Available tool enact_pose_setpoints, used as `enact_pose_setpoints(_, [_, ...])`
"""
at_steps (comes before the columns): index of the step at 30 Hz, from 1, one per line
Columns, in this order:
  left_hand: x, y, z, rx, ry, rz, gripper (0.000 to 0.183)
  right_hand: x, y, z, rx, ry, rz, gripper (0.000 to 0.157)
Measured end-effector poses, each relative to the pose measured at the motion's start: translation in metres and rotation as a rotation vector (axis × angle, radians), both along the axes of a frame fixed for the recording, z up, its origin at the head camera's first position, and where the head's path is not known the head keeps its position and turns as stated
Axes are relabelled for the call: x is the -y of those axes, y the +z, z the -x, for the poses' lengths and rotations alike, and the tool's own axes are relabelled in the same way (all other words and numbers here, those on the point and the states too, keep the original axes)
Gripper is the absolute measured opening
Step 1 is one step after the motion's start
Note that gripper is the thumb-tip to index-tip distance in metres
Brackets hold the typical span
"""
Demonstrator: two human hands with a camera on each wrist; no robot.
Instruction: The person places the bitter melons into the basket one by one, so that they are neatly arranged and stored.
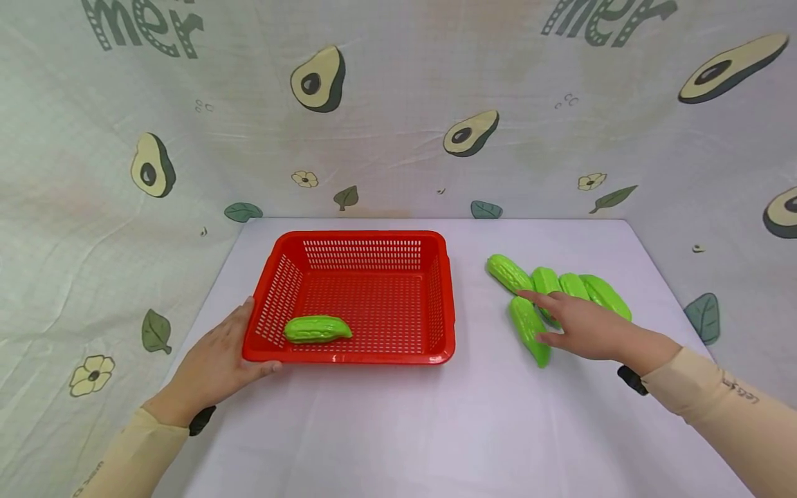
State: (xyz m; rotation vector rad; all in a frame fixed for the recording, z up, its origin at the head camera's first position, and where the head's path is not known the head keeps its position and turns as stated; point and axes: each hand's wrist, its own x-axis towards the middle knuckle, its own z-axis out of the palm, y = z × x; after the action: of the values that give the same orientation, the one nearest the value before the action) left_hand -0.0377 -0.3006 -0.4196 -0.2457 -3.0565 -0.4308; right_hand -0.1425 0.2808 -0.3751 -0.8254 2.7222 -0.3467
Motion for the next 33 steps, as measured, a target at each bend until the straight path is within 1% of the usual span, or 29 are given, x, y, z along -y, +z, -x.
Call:
enact_pose_setpoints(3, [0.000, 0.000, 0.000, 0.003, -0.003, 0.008, 0.127, -0.003, -0.007, -0.003, -0.023, -0.002, -0.006, 0.080])
enact_pose_setpoints(5, [0.000, 0.002, 0.000, 0.002, -0.002, 0.006, 0.127, -0.003, -0.011, -0.002, -0.033, -0.007, -0.010, 0.081])
enact_pose_setpoints(8, [0.000, 0.003, -0.001, 0.005, -0.001, -0.008, 0.126, 0.002, -0.016, -0.001, -0.035, -0.036, -0.025, 0.083])
enact_pose_setpoints(13, [-0.001, 0.003, -0.001, 0.012, 0.005, -0.009, 0.126, 0.011, -0.024, -0.002, 0.000, -0.082, -0.049, 0.085])
enact_pose_setpoints(16, [-0.001, 0.002, -0.001, 0.010, 0.008, -0.011, 0.127, 0.014, -0.029, -0.002, 0.014, -0.082, -0.044, 0.086])
enact_pose_setpoints(19, [-0.001, 0.001, -0.001, 0.006, 0.006, -0.016, 0.126, 0.016, -0.033, -0.003, 0.009, -0.074, -0.044, 0.084])
enact_pose_setpoints(24, [-0.001, 0.000, -0.002, 0.007, 0.007, -0.011, 0.127, 0.018, -0.036, -0.002, 0.021, -0.069, -0.040, 0.084])
enact_pose_setpoints(33, [-0.001, 0.002, -0.001, 0.005, 0.008, -0.011, 0.126, 0.015, -0.041, 0.005, 0.094, -0.087, -0.015, 0.086])
